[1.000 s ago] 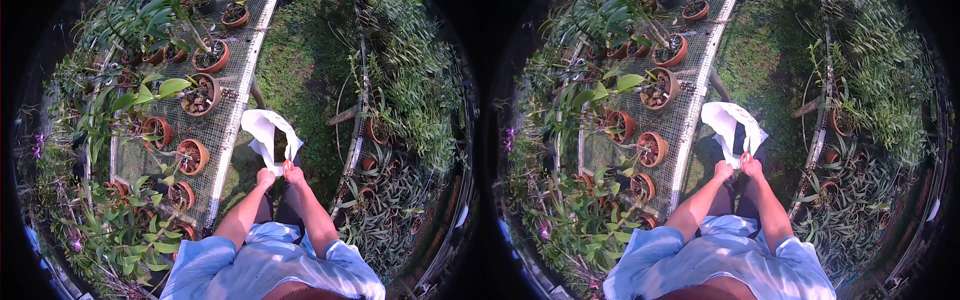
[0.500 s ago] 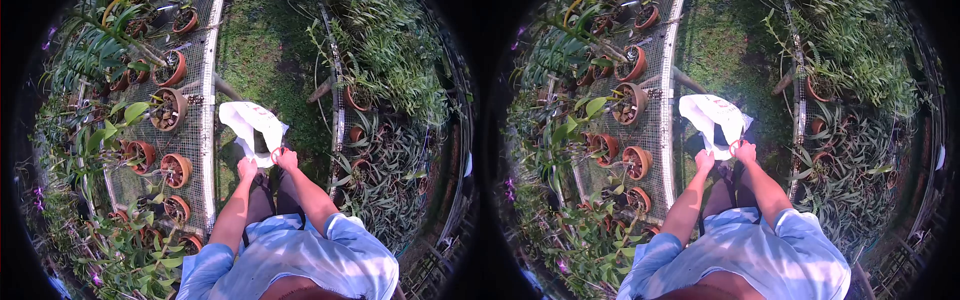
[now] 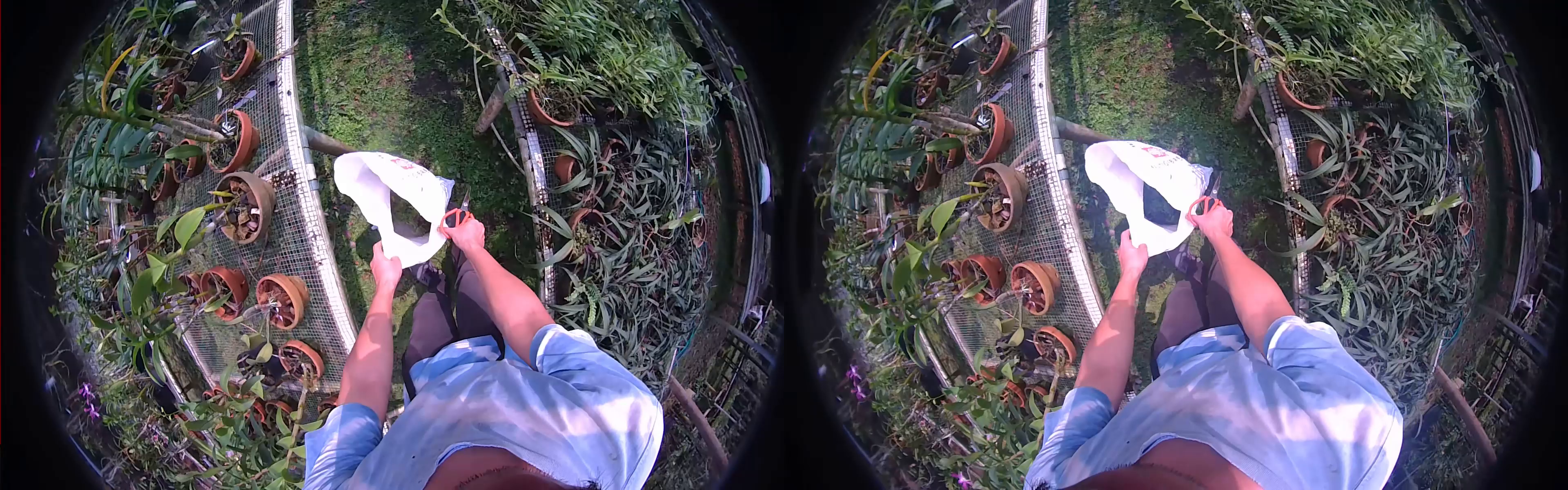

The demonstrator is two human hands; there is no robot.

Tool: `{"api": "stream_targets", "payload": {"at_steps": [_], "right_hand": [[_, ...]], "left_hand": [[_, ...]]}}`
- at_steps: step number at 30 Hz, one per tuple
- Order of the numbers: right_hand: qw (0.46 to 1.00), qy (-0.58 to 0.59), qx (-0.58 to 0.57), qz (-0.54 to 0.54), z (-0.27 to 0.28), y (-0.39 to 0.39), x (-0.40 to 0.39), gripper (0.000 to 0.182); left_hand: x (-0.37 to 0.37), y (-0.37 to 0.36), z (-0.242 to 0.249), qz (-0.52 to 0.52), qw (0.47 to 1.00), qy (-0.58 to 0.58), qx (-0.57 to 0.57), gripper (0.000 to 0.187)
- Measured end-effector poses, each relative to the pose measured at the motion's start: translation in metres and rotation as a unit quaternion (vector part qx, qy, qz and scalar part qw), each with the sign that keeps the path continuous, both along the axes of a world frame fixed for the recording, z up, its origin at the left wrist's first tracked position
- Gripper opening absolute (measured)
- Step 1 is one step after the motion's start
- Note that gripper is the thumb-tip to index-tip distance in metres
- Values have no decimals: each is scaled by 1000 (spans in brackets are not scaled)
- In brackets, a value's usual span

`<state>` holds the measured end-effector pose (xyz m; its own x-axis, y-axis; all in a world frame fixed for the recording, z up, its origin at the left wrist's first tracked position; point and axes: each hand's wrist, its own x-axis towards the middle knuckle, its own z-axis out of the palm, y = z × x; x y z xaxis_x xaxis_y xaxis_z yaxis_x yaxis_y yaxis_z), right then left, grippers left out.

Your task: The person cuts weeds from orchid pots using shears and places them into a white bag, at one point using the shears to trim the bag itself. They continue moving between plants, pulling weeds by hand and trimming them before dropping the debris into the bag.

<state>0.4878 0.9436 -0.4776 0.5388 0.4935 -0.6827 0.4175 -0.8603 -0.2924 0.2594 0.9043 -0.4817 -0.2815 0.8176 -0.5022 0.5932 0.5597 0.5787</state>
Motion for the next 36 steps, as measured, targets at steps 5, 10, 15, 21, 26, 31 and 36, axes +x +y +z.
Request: {"api": "stream_targets", "payload": {"at_steps": [5, 10, 15, 21, 26, 31, 36], "right_hand": [[993, 55, -21, 99, -45, -18, 9, 37], [974, 198, 105, -23, -50, -24, 6, 20], [946, 211, 225, -101, -2, 37, 18, 22], [929, 95, 356, -20, 34, 129, 57, 16], [921, 53, 385, -11, 91, 156, 66, 19], [925, 39, 378, -18, 106, 164, 77, 17], [922, 25, 384, -31, 111, 177, 91, 17]], "left_hand": [[2, 20, 0, 9, 992, -53, -115, 26], [-2, 37, -39, 11, 999, -34, 16, 31], [28, 89, 26, 28, 998, -13, 50, 32], [69, 192, 77, -19, 993, -37, 111, 35], [102, 253, 96, -39, 978, -59, 195, 32], [121, 292, 131, -32, 989, -71, 126, 32], [129, 323, 126, -65, 974, -65, 209, 29]]}}
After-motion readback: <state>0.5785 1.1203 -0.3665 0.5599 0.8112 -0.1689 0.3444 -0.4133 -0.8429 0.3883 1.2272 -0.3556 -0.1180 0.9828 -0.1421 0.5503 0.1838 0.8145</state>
